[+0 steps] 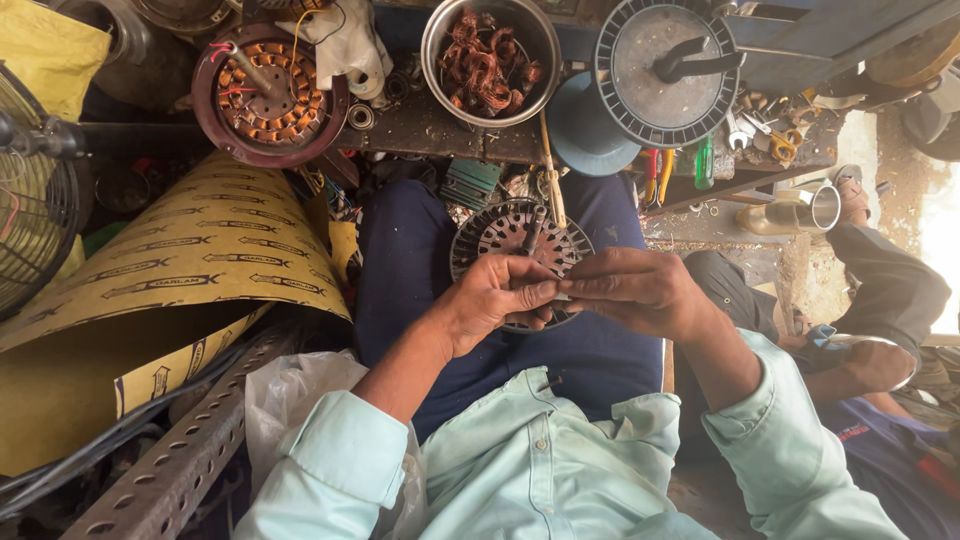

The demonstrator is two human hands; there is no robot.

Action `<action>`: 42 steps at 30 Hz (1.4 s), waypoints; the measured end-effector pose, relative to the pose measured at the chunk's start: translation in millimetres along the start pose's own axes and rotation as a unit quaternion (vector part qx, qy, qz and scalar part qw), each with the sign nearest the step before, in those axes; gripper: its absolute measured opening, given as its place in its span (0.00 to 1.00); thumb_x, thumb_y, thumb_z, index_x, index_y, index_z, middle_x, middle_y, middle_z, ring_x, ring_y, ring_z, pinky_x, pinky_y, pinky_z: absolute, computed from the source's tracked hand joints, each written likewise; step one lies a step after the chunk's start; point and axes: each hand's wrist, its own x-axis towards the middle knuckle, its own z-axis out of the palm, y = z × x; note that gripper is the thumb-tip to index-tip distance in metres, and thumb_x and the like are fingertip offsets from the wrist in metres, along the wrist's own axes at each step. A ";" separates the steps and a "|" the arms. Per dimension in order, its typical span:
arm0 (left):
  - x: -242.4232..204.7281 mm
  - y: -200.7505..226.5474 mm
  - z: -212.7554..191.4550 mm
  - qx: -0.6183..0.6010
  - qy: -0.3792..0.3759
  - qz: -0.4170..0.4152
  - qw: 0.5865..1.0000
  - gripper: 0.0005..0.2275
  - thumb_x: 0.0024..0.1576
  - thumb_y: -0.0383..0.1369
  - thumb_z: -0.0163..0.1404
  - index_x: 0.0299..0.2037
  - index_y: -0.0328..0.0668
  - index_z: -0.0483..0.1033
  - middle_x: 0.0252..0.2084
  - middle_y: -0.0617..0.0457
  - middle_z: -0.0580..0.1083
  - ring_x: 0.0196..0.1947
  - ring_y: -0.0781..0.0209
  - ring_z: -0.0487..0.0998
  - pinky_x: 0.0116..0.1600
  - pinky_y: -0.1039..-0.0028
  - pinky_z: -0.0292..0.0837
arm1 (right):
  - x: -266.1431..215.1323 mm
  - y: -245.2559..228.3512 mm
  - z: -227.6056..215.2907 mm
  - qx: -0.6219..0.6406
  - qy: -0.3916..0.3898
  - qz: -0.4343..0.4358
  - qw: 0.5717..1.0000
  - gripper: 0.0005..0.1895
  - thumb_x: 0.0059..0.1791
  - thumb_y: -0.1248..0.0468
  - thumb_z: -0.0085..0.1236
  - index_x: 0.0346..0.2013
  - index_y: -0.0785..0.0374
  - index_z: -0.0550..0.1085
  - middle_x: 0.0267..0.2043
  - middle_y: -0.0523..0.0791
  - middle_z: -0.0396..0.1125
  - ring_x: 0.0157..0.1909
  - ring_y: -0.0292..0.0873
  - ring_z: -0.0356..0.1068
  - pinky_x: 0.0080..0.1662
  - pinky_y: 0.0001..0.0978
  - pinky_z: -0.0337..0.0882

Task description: The person sits on the floor in a workshop and repairs a fan motor stator. They retrieve small white insulating pieces from a plastic bag and insert them into the slots of the stator core held on their lap.

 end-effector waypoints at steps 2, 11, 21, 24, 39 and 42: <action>1.3 -0.6 -0.3 0.000 0.007 0.007 1.000 0.12 0.59 0.35 0.58 0.47 0.36 0.79 0.37 0.54 0.79 0.35 0.68 0.80 0.42 0.75 0.80 | -2.6 2.9 1.8 0.022 0.006 0.030 0.999 0.16 0.41 0.71 0.71 0.43 0.63 0.81 0.42 0.46 0.75 0.42 0.42 0.79 0.43 0.30 0.79; 11.8 5.5 3.2 0.077 0.058 0.038 0.995 0.12 0.61 0.36 0.54 0.48 0.34 0.79 0.36 0.50 0.80 0.32 0.67 0.81 0.40 0.76 0.82 | -2.0 7.4 4.5 -0.012 0.041 0.137 0.990 0.13 0.40 0.67 0.72 0.38 0.65 0.82 0.37 0.47 0.77 0.38 0.41 0.78 0.40 0.30 0.77; 11.0 -2.2 4.3 0.410 0.187 0.227 0.863 0.11 0.61 0.34 0.55 0.46 0.34 0.82 0.40 0.49 0.82 0.35 0.60 0.85 0.40 0.70 0.80 | -13.7 18.2 19.2 0.146 0.099 0.461 0.870 0.16 0.43 0.65 0.70 0.41 0.72 0.81 0.34 0.48 0.78 0.35 0.38 0.78 0.38 0.28 0.77; 14.3 -6.8 -1.7 0.513 0.290 0.208 0.781 0.13 0.61 0.39 0.56 0.50 0.41 0.79 0.43 0.49 0.83 0.48 0.54 0.82 0.62 0.61 0.75 | -16.2 28.6 18.1 0.167 0.095 0.510 0.838 0.18 0.43 0.65 0.69 0.43 0.75 0.80 0.34 0.51 0.78 0.33 0.40 0.78 0.38 0.29 0.78; 27.6 -30.5 -21.1 0.641 0.236 0.123 0.720 0.57 0.36 0.63 0.66 0.71 0.36 0.53 0.72 0.35 0.57 0.71 0.37 0.55 0.72 0.51 0.49 | -27.3 46.5 25.8 0.079 -0.007 0.458 0.885 0.10 0.45 0.68 0.64 0.38 0.71 0.81 0.33 0.48 0.77 0.32 0.37 0.78 0.36 0.29 0.78; 26.2 -28.7 -19.6 0.645 0.237 0.122 0.717 0.57 0.35 0.63 0.67 0.71 0.37 0.54 0.71 0.35 0.58 0.72 0.39 0.56 0.73 0.51 0.50 | -23.0 50.9 24.2 0.027 -0.039 0.476 0.878 0.05 0.43 0.71 0.63 0.33 0.68 0.81 0.31 0.47 0.77 0.31 0.37 0.80 0.34 0.28 0.79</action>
